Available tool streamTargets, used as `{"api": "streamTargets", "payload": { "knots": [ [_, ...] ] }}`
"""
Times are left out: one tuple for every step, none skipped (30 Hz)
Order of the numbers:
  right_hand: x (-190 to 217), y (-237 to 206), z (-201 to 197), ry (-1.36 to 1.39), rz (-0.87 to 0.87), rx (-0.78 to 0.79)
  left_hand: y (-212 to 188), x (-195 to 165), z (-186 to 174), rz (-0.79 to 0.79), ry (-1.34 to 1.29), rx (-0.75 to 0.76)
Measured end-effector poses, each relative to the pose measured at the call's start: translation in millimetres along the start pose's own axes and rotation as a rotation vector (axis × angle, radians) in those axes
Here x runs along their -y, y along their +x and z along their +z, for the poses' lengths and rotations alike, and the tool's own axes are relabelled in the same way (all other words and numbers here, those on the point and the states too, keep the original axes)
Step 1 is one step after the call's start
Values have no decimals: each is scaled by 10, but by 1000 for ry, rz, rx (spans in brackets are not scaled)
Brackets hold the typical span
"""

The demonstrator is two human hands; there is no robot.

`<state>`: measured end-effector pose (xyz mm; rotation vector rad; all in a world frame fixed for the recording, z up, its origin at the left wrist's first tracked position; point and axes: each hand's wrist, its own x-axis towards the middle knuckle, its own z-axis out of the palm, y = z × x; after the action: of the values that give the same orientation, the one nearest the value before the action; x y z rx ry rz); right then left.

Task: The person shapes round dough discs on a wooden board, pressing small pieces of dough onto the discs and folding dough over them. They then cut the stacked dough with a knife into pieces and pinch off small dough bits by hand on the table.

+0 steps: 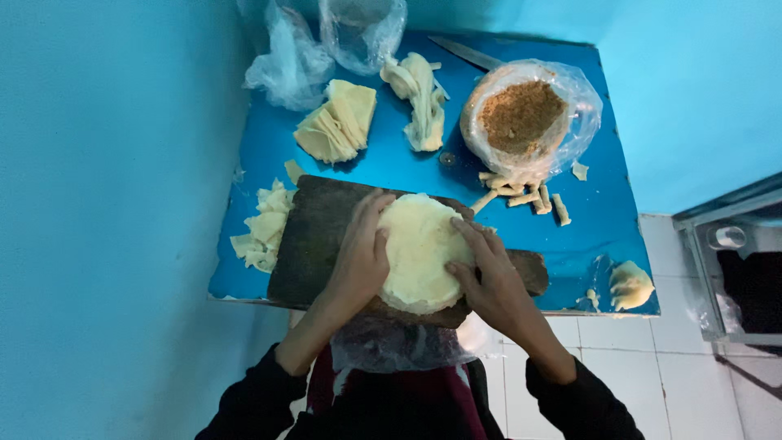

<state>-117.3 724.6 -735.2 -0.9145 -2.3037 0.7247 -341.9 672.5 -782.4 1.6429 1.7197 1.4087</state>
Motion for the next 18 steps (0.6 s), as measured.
{"api": "streamTargets", "payload": {
  "knots": [
    [2,-8,6,9,-12,-19,-31,-7,1,73,85,5],
    [2,-34,-6,-35,-22,-25,-67,-4,-23,144,172,4],
    [-6,-62,-22,-77,-37,-30,-97,2,-40,216,261,1],
    [-13,-88,-25,-118,-53,-36,-125,13,-69,232,327,64],
    [-26,-117,-34,-108,-79,4,-154,30,-99,244,392,128],
    [-35,-141,-24,-98,-101,44,-181,50,-122,256,454,198],
    [-43,-166,-9,-90,-121,86,-208,73,-150,264,495,225],
    [-53,-175,16,-65,-97,83,-225,98,-172,274,536,250],
    [-56,-179,52,-40,-70,79,-244,122,-196,286,577,278],
    [-52,-177,85,-17,-46,73,-265,141,-229,284,549,274],
    [-43,-168,122,-42,-40,90,-282,154,-259,282,524,263],
    [-24,-159,153,-67,-37,107,-293,163,-297,279,500,250],
    [1,-149,173,-93,-34,121,-298,162,-331,282,522,251],
    [33,-141,189,-85,-33,115,-303,153,-365,284,544,253],
    [73,-144,191,-76,-24,114,-310,134,-402,280,562,262],
    [117,-159,184,-65,-12,115,-325,105,-431,285,573,256],
    [161,-181,175,-66,-14,132,-335,77,-459,296,586,245],
    [195,-203,158,-69,-23,144,-333,54,-482,313,603,229]
  ]
}}
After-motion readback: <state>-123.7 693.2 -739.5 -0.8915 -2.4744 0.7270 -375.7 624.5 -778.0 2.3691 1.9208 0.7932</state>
